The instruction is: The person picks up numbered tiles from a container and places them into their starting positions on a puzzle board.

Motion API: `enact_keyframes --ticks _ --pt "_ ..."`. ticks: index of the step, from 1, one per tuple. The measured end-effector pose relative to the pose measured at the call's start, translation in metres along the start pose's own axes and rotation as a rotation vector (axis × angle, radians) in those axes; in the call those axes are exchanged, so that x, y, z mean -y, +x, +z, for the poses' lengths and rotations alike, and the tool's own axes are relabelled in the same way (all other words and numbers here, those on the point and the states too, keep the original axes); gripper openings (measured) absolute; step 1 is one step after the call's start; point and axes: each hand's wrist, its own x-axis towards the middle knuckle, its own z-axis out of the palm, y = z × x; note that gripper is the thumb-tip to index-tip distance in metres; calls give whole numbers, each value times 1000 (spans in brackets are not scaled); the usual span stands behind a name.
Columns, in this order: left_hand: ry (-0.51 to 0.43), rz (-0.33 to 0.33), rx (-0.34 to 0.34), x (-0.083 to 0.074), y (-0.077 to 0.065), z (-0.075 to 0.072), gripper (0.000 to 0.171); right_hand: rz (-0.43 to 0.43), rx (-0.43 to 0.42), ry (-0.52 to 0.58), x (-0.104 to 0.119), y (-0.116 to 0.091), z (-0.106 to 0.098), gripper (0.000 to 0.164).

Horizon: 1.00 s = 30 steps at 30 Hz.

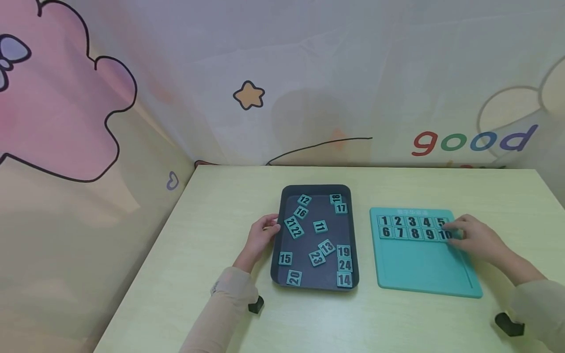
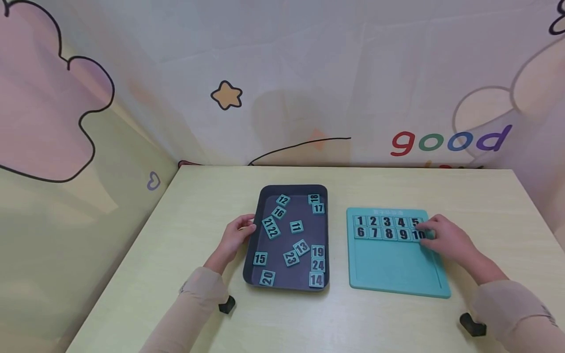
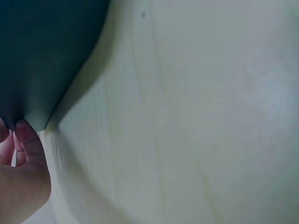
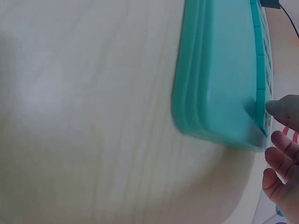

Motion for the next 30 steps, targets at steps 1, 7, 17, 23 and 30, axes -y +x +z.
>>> enact_keyframes --ticks 1,7,17,23,30 --pt "-1 2 -1 0 0 0 33 -11 -15 -7 1 0 0 36" --pt "-6 -2 7 -3 -2 0 34 -62 -93 -5 18 2 -3 34" --pt "-1 -25 -4 -1 1 0 33 -198 -143 57 63 10 1 33" --pt "-3 -28 -3 -2 0 0 33 -287 -145 49 87 17 8 33" --pt "2 -20 -7 -1 1 0 33 -288 -90 60 113 27 14 33"
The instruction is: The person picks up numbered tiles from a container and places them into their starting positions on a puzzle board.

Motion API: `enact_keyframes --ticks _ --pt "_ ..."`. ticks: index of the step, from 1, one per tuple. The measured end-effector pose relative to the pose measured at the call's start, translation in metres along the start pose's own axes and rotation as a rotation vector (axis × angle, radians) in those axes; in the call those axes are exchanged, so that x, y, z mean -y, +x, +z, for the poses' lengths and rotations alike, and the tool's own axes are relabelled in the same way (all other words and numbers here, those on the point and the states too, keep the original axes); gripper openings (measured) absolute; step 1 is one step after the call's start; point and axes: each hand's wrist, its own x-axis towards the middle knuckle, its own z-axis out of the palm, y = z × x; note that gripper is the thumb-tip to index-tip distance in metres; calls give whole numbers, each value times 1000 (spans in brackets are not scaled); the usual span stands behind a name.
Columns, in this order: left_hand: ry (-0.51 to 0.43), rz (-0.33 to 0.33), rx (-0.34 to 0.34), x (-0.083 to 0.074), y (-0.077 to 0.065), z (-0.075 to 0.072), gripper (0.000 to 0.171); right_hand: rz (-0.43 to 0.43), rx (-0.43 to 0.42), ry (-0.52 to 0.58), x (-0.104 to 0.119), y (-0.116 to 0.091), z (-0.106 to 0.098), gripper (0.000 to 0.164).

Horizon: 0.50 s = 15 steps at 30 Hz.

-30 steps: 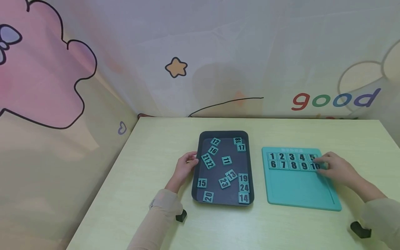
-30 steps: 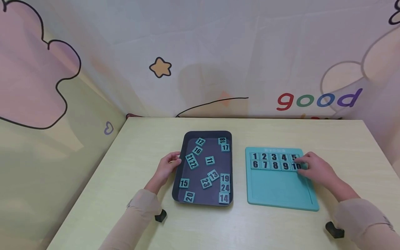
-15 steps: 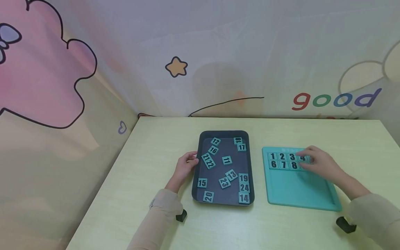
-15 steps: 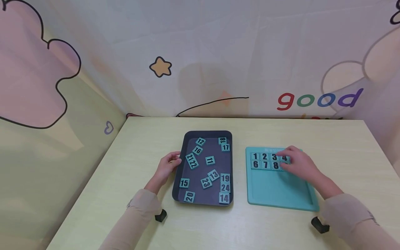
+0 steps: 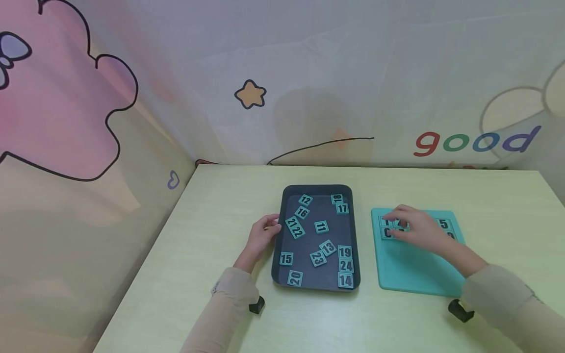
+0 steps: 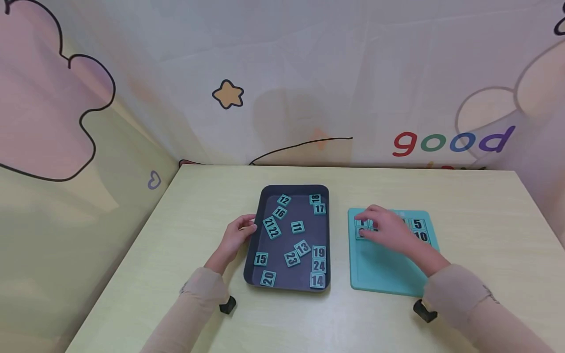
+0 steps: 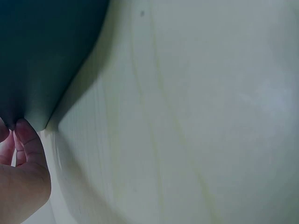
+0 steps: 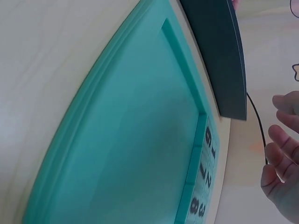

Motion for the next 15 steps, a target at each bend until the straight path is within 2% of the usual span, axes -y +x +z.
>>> enact_keyframes --ticks 8,15 --pt "-6 -9 5 0 0 0 33 -7 19 37 21 18 14 33" --pt "-10 -8 8 0 0 0 34 -27 34 56 40 34 36 36"
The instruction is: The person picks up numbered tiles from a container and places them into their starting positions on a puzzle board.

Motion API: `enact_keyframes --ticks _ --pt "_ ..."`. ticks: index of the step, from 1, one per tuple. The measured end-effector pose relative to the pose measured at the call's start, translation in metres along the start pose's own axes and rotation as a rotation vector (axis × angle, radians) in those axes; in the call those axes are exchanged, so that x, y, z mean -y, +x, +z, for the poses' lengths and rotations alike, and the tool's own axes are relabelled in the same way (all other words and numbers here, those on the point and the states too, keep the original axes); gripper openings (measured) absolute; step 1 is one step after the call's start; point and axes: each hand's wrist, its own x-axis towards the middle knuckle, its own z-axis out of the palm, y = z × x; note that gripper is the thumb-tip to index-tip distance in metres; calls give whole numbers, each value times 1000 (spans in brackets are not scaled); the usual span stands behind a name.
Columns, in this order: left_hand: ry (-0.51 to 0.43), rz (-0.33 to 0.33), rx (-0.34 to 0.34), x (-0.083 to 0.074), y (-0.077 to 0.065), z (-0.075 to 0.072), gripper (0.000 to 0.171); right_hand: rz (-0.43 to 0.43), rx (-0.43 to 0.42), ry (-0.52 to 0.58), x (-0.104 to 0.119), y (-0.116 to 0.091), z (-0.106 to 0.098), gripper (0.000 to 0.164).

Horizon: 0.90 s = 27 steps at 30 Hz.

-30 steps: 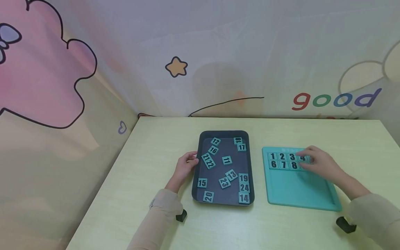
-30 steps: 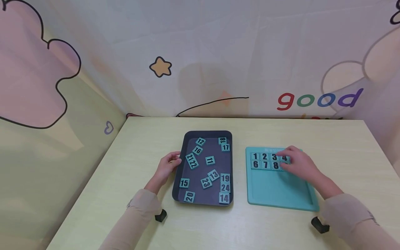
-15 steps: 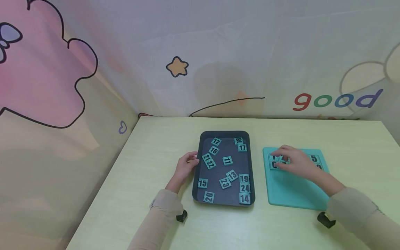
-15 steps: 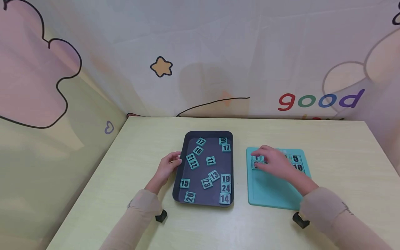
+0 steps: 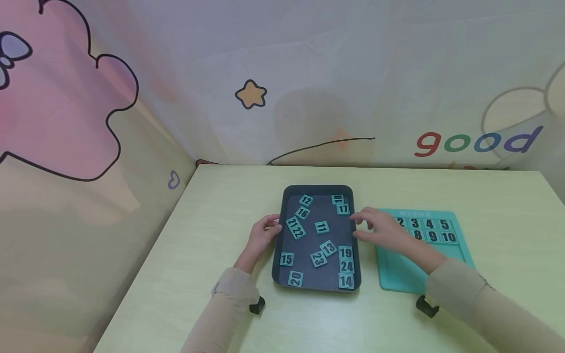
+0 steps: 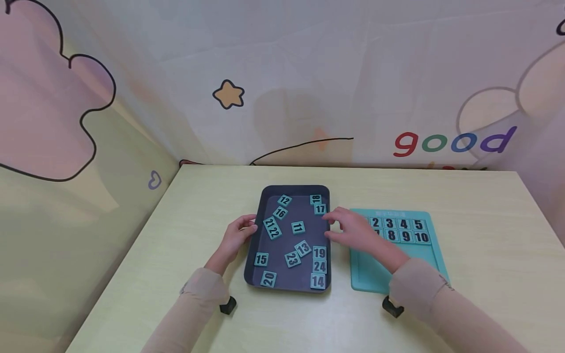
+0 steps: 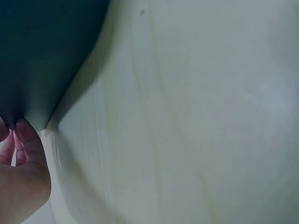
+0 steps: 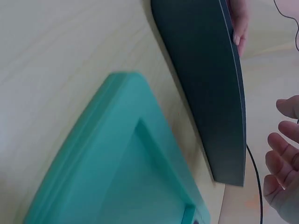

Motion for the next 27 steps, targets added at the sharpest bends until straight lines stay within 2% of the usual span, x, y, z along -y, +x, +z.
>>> enact_keyframes --ticks 5,12,27 --pt "1 -1 3 0 0 0 34 -31 14 -12 12 8 14 36" --pt "0 1 0 0 0 0 34 -77 -32 -167 22 23 30 33" --pt "1 -2 -2 0 1 0 34 60 -8 -326 28 47 50 30"
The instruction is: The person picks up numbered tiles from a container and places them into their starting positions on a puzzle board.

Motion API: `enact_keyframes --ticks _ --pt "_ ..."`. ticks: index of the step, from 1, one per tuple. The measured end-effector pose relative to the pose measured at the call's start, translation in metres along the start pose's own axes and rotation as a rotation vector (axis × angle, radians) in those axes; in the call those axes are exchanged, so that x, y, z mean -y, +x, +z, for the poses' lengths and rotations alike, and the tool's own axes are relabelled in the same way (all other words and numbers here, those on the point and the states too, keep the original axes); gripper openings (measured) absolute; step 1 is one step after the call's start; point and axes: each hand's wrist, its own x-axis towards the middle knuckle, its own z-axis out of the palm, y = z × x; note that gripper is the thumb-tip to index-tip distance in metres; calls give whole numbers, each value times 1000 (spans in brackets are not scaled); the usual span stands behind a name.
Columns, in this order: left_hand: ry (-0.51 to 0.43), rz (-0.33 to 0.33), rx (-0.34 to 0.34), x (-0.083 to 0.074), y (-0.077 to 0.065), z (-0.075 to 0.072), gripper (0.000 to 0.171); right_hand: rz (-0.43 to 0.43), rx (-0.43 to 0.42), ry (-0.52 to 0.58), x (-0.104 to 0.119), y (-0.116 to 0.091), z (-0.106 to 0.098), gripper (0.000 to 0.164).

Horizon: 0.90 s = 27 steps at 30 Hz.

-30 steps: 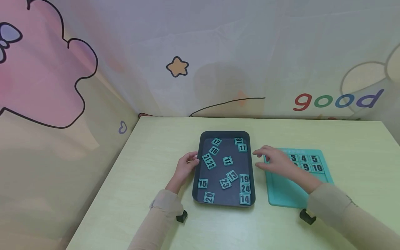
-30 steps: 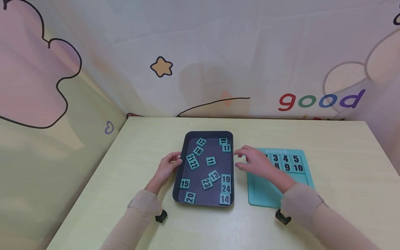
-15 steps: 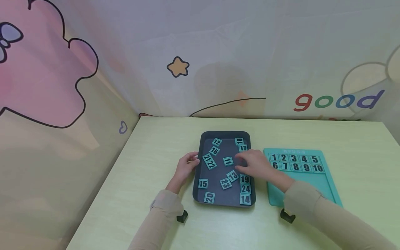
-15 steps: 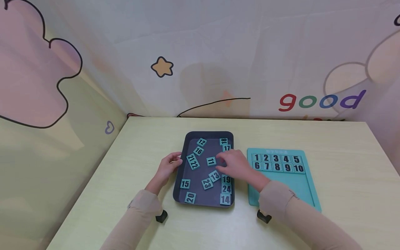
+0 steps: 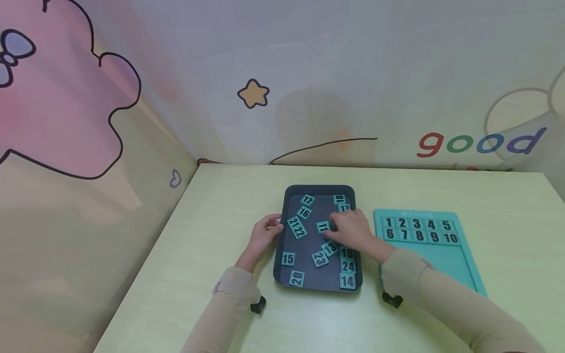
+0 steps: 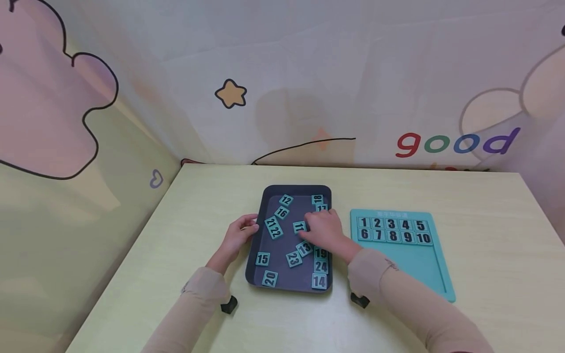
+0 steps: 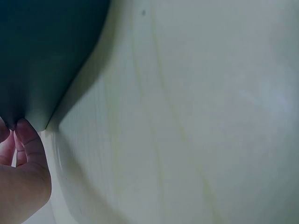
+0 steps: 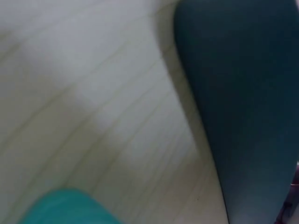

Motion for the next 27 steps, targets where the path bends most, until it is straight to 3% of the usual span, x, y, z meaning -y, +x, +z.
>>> enact_keyframes --ticks 9,14,27 --pt "-2 12 -8 0 1 1 33 57 7 -90 5 6 11 45" --pt "3 12 -14 0 0 1 33 54 14 -112 7 8 14 43" --pt "19 15 -21 0 0 1 33 -36 20 -2 4 10 15 31"
